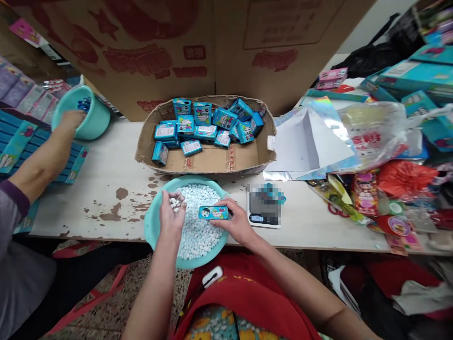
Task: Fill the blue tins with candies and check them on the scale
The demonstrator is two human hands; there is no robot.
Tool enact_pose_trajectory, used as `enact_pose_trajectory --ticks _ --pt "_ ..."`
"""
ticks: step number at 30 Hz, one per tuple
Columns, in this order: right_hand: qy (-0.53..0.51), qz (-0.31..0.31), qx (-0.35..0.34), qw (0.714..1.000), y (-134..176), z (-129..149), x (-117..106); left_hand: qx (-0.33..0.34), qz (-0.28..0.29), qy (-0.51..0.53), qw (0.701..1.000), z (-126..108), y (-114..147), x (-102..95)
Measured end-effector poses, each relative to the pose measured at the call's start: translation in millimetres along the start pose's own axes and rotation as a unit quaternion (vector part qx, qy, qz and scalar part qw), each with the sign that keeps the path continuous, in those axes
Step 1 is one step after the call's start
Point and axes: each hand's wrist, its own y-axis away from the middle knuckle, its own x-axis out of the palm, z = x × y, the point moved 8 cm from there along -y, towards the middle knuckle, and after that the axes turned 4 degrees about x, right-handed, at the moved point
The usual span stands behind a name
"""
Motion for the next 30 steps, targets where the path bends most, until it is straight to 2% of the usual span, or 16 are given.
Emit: enact_pose_trajectory --ticks 2,4,7,10,13,16,18,22,25,30 --pt "-0.023 -0.020 0.014 0.999 11.1 0.1 -21.0 -0.058 -0.003 -0.087 0.994 19.4 -4.8 -5.4" --pt "-0.040 -0.048 0.031 0.998 25.4 -3.9 -46.7 -0.092 0.048 -0.142 0.984 41.4 -3.1 9.5" --pt "-0.065 -0.118 0.072 0.988 51.6 -20.5 -93.2 -0.092 0.135 -0.128 0.978 72.8 11.0 63.8" --pt "-0.074 -0.211 0.111 0.968 80.7 -42.8 -142.9 -0.086 0.181 -0.075 0.977 107.2 29.3 134.0" --pt "-0.070 -0.295 0.129 0.944 107.9 -62.3 -186.0 -0.036 0.214 -0.055 0.975 137.9 38.9 197.3" --pt "-0.063 -0.358 0.143 0.921 132.4 -79.3 -218.5 0.037 0.221 -0.071 0.972 161.6 37.1 234.6" --pt "-0.062 -0.393 0.152 0.905 147.0 -89.8 -234.5 0.083 0.213 -0.102 0.968 172.1 32.5 245.0" --pt "-0.073 -0.439 0.170 0.879 167.0 -107.4 -253.7 0.137 0.199 -0.137 0.961 180.6 27.5 250.5" --pt "-0.068 -0.452 0.184 0.870 171.4 -114.9 -259.2 0.153 0.216 -0.130 0.956 179.2 31.7 254.5" --pt "-0.050 -0.446 0.198 0.871 165.4 -117.8 -259.0 0.158 0.224 -0.145 0.951 175.5 39.7 258.4"
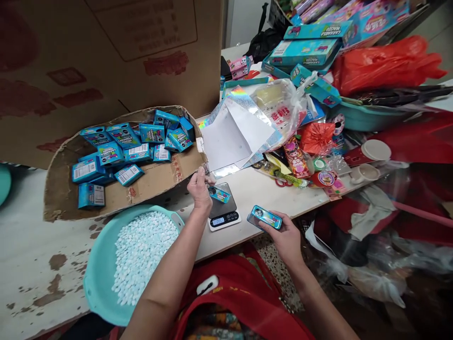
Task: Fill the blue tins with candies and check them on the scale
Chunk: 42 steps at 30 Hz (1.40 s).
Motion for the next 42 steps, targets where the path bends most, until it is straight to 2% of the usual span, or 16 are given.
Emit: enact_pose_trajectory --ticks 8,13,16,18,20,23,26,28,31,35,39,42 --pt "-0.015 0.025 0.003 1.000 -1.5 1.0 9.4 -0.030 -0.018 0.035 0.999 2.7 1.6 -2.3" --pt "-0.005 0.029 -0.005 1.000 -1.7 0.3 10.3 -0.075 -0.038 0.078 0.993 2.9 -0.5 -5.4" --pt "-0.003 0.026 -0.007 1.000 -1.7 0.1 10.5 -0.117 -0.030 0.099 0.988 -3.1 0.4 -14.3" --pt "-0.007 0.023 -0.004 1.000 -1.9 0.0 10.6 -0.146 -0.016 0.100 0.984 -12.2 3.8 -29.0" --pt "-0.015 0.020 -0.002 1.000 -2.5 0.3 10.5 -0.161 -0.006 0.090 0.983 -26.0 8.7 -53.3" --pt "-0.021 0.016 -0.001 1.000 -4.3 1.3 10.3 -0.141 -0.023 0.051 0.988 -51.3 16.2 -107.0" --pt "-0.014 0.014 -0.003 1.000 -6.9 3.4 11.3 -0.097 -0.083 -0.030 0.991 -69.7 23.8 -169.9" --pt "-0.013 0.013 -0.002 1.000 -8.5 4.9 12.7 -0.108 -0.113 -0.082 0.984 -68.2 30.6 -205.1" --pt "-0.014 0.015 -0.002 1.000 -10.3 7.1 16.4 -0.166 -0.113 -0.133 0.971 -51.2 40.9 -238.8" --pt "-0.017 0.027 -0.004 0.999 -11.5 7.0 23.2 -0.174 -0.081 -0.247 0.950 -38.2 46.6 -256.7" --pt "-0.016 0.028 -0.013 0.999 -12.2 4.6 26.8 -0.124 0.023 -0.441 0.888 -37.8 42.2 -247.9" --pt "-0.015 0.030 -0.014 0.999 -12.3 2.9 28.0 -0.098 0.082 -0.499 0.857 -36.3 39.4 -240.1"
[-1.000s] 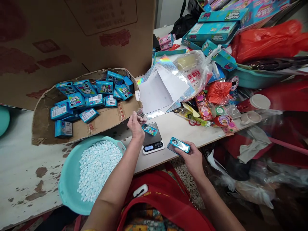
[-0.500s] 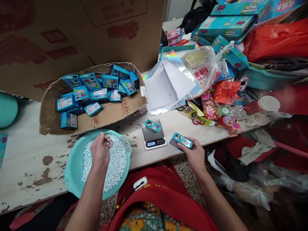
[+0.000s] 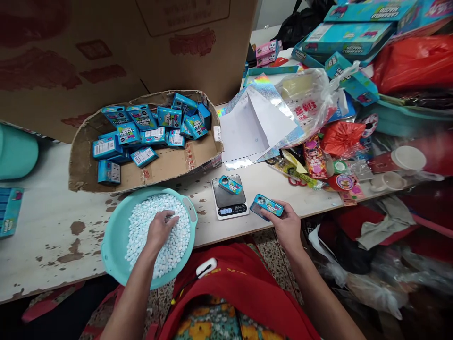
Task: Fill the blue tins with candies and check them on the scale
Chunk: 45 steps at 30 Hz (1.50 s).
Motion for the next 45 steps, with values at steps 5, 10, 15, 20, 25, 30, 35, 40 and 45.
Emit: enact_pose_trajectory --ticks 5,10,15,20,25,30,35,40,45 --pt "0.006 0.002 0.004 1.000 0.7 -1.9 0.6 0.024 0.024 -0.015 0.999 -0.4 0.7 -0.3" --pt "0.000 0.002 -0.002 1.000 1.7 -4.1 1.1 0.019 -0.009 -0.056 0.998 1.2 4.5 -12.7" --pt "-0.002 -0.004 0.002 1.000 1.9 -3.6 -0.8 -0.091 -0.045 0.159 0.982 23.0 3.2 -20.2" --pt "-0.005 -0.009 0.007 1.000 -0.2 -2.4 -5.6 -0.150 -0.018 0.297 0.943 23.1 4.6 -15.7" --pt "-0.013 -0.012 0.013 1.000 -4.8 -8.1 -8.2 -0.013 0.076 0.267 0.961 -68.5 -3.9 23.9" --pt "-0.020 -0.006 0.011 1.000 -5.2 -9.4 -7.9 0.230 0.115 0.059 0.965 -183.9 -22.1 88.4" --pt "-0.012 -0.007 0.004 1.000 -2.7 -9.2 -12.5 0.374 0.120 -0.106 0.914 -222.5 -26.2 124.2" --pt "-0.031 -0.004 0.006 0.999 -1.9 -10.1 -13.2 0.382 0.106 -0.123 0.910 -220.8 -30.0 117.3" --pt "-0.047 0.022 -0.014 0.999 -2.1 0.7 -3.9 0.478 0.185 -0.226 0.828 -221.3 -12.0 148.5"
